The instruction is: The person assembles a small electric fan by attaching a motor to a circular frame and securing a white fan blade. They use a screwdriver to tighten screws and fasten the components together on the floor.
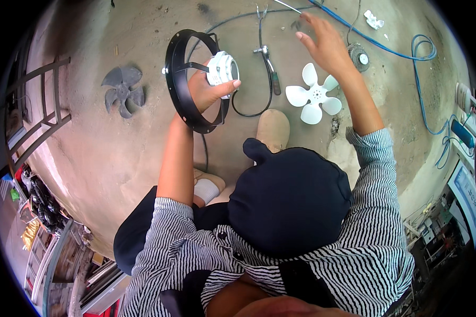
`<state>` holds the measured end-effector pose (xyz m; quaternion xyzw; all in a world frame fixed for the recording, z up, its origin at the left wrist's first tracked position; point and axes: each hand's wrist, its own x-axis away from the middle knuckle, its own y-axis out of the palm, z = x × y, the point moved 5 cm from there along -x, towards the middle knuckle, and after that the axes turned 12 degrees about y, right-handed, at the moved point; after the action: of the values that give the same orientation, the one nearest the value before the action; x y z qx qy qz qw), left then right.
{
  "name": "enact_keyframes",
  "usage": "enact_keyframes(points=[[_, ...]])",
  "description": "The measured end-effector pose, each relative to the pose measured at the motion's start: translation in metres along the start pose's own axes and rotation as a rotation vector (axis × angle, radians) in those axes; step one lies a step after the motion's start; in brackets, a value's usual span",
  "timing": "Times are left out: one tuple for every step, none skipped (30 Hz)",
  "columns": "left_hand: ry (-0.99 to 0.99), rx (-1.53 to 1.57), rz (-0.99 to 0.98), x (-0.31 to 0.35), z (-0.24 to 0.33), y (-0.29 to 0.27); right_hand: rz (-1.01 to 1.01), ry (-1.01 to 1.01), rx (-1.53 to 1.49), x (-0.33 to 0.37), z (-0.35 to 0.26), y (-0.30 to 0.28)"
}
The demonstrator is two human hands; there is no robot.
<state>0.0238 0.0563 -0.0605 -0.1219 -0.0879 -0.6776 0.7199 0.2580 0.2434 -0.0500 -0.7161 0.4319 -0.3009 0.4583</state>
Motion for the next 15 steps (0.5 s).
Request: enact_keyframes(points=[[0.044, 0.015, 0.024, -0.001, -0.006, 0.0, -0.199, 0.101, -0.203, 0.013, -0.019, 0.007], [0.04, 0.021, 0.043, 0.001, -0.01, 0.001, -0.348, 0.125, -0.383, 0.028, -0.041, 0.013], [0.044, 0.024, 0.064, 0.0, -0.013, 0.001, -0.495, 0.144, -0.562, 0.041, -0.061, 0.022], [0.046, 0.033, 0.081, -0.003, -0.014, 0.005, -0.598, 0.199, -0.764, 0.054, -0.076, 0.027], [0.026, 0.006, 0.083, -0.006, -0.008, 0.011, -0.705, 0.266, -0.97, 0.069, -0.09, 0.031], [0.052, 0.051, 0.121, -0.005, -0.004, 0.014, -0.678, 0.218, -0.984, 0.075, -0.103, 0.031], [0.05, 0.1, 0.126, -0.007, -0.002, 0.021, -0.646, 0.173, -0.993, 0.08, -0.114, 0.029], [0.049, 0.148, 0.131, -0.007, -0.001, 0.024, -0.614, 0.128, -1.002, 0.085, -0.126, 0.027], [-0.07, -0.022, 0.143, -0.006, -0.008, 0.026, -0.601, 0.139, -0.892, 0.09, -0.136, 0.022], [-0.098, -0.09, 0.099, -0.005, 0.016, 0.03, -0.58, 0.147, -0.785, 0.092, -0.145, 0.02], [0.015, -0.045, 0.1, -0.01, 0.005, 0.033, -0.55, 0.203, -0.746, 0.093, -0.145, 0.024], [0.121, -0.012, 0.112, -0.012, 0.006, 0.031, -0.531, 0.249, -0.722, 0.095, -0.147, 0.03], [0.092, 0.011, 0.081, -0.012, 0.002, 0.03, -0.514, 0.259, -0.75, 0.093, -0.148, 0.03], [0.063, 0.035, 0.049, -0.012, -0.002, 0.03, -0.497, 0.27, -0.778, 0.091, -0.148, 0.029], [0.032, 0.059, 0.013, -0.012, -0.003, 0.029, -0.49, 0.277, -0.68, 0.089, -0.147, 0.025]])
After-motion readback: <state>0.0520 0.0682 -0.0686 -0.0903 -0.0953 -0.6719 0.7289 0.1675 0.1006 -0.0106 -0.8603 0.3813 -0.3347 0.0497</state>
